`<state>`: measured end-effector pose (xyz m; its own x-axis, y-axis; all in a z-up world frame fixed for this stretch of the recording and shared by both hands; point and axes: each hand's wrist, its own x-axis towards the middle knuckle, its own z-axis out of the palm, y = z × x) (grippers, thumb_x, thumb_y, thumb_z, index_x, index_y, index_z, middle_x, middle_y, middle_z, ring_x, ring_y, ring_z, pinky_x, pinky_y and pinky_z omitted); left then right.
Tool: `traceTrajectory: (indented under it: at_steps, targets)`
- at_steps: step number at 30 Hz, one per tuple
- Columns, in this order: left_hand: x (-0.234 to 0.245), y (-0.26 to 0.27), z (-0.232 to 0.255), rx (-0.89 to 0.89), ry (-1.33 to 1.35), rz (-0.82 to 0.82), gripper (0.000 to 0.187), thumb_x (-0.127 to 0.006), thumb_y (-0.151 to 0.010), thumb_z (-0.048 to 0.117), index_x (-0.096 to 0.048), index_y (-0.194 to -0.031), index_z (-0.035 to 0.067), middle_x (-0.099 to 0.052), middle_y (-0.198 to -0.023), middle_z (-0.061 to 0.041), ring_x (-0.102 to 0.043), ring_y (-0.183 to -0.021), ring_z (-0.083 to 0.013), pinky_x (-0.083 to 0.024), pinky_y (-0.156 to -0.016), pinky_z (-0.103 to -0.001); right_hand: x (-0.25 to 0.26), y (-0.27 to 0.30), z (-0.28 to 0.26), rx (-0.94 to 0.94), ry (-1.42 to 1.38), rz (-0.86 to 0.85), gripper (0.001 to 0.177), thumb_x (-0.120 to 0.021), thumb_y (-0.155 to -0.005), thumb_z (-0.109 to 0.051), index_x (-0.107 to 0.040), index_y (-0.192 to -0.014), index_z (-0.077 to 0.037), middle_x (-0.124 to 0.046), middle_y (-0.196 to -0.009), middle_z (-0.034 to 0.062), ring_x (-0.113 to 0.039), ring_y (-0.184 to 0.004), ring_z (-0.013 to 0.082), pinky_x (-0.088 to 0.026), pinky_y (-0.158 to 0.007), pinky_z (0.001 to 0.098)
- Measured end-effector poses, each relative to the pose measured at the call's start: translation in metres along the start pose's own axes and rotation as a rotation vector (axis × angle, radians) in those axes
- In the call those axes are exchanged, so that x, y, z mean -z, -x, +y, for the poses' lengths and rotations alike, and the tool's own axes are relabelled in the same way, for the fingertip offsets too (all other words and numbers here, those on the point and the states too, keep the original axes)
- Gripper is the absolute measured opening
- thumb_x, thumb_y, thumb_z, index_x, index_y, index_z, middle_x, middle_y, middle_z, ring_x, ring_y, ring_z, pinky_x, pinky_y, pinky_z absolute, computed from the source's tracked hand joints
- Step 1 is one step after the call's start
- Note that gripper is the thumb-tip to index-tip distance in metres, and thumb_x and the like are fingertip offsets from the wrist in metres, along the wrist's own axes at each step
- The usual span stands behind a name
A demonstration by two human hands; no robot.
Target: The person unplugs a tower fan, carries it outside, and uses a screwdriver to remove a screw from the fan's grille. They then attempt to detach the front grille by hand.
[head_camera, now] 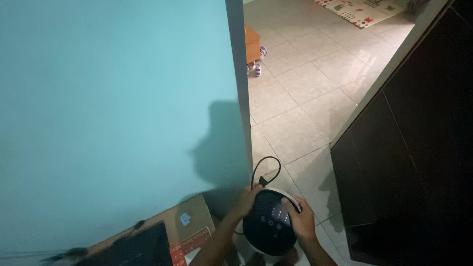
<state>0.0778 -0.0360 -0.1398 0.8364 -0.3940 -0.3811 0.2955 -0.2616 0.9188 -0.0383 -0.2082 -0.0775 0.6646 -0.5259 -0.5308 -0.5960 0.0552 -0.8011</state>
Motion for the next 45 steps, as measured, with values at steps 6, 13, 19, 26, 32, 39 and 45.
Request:
traceTrajectory:
  at_steps: [6,13,19,26,32,39,45]
  targets:
    - [0.004,0.023,0.033,-0.126,-0.058,-0.146,0.052,-0.083,-0.076,0.046,-0.068,-0.108,0.007,-0.074,-0.094,-0.007,-0.073,-0.086,-0.0172,-0.060,-0.077,-0.034,0.003,0.002,0.001,0.056,-0.194,-0.021,0.047,-0.079,-0.083,-0.031,-0.069,-0.119,-0.001,-0.073,-0.105,0.0183,-0.073,-0.090,0.0250,-0.058,-0.080,0.0374]
    - [0.000,0.037,0.068,0.165,-0.049,-0.063,0.047,-0.084,-0.075,0.042,-0.068,-0.105,0.010,-0.075,-0.092,-0.006,-0.073,-0.084,-0.0171,-0.058,-0.078,-0.035,0.003,0.002,-0.009,-0.068,-0.147,-0.039,0.044,-0.075,-0.088,-0.029,-0.066,-0.120,-0.001,-0.074,-0.099,0.0172,-0.074,-0.092,0.0250,-0.058,-0.083,0.0374]
    - [-0.006,0.041,0.064,0.093,0.129,-0.090,0.044,-0.086,-0.076,0.037,-0.069,-0.103,0.007,-0.073,-0.090,-0.008,-0.071,-0.081,-0.0186,-0.058,-0.076,-0.034,0.009,-0.004,-0.008,-0.077,-0.200,-0.084,0.039,-0.075,-0.088,-0.028,-0.073,-0.113,0.001,-0.075,-0.094,0.0160,-0.072,-0.090,0.0241,-0.056,-0.085,0.0373]
    - [-0.024,0.042,0.075,0.102,0.145,-0.080,0.044,-0.085,-0.079,0.035,-0.068,-0.105,0.003,-0.074,-0.091,-0.010,-0.072,-0.083,-0.0199,-0.057,-0.079,-0.035,0.033,-0.004,-0.029,-0.131,-0.113,-0.086,0.036,-0.077,-0.087,-0.028,-0.074,-0.110,0.000,-0.071,-0.086,0.0137,-0.066,-0.080,0.0203,-0.052,-0.076,0.0353]
    - [-0.053,0.051,0.125,0.195,0.178,0.036,0.043,-0.084,-0.079,0.031,-0.068,-0.109,0.006,-0.075,-0.093,-0.010,-0.073,-0.084,-0.0204,-0.058,-0.080,-0.035,0.072,-0.007,-0.067,-0.183,-0.076,-0.167,0.043,-0.071,-0.092,-0.034,-0.072,-0.118,-0.001,-0.070,-0.090,0.0166,-0.065,-0.081,0.0240,-0.052,-0.072,0.0376]
    - [-0.081,0.052,0.162,-0.054,0.273,-0.015,0.039,-0.082,-0.084,0.027,-0.068,-0.106,-0.002,-0.072,-0.085,-0.010,-0.069,-0.072,-0.0181,-0.055,-0.065,-0.030,0.113,-0.010,-0.098,-0.136,-0.112,-0.178,0.047,-0.070,-0.089,-0.033,-0.067,-0.124,-0.002,-0.075,-0.098,0.0164,-0.074,-0.089,0.0244,-0.060,-0.076,0.0384]
    - [-0.110,0.024,0.168,-0.077,0.261,0.008,0.035,-0.081,-0.083,0.023,-0.067,-0.104,0.000,-0.073,-0.083,-0.009,-0.073,-0.071,-0.0173,-0.060,-0.065,-0.029,0.138,-0.027,-0.112,-0.076,-0.117,-0.154,0.049,-0.072,-0.090,-0.035,-0.068,-0.124,0.000,-0.073,-0.096,0.0174,-0.072,-0.080,0.0214,-0.058,-0.068,0.0334]
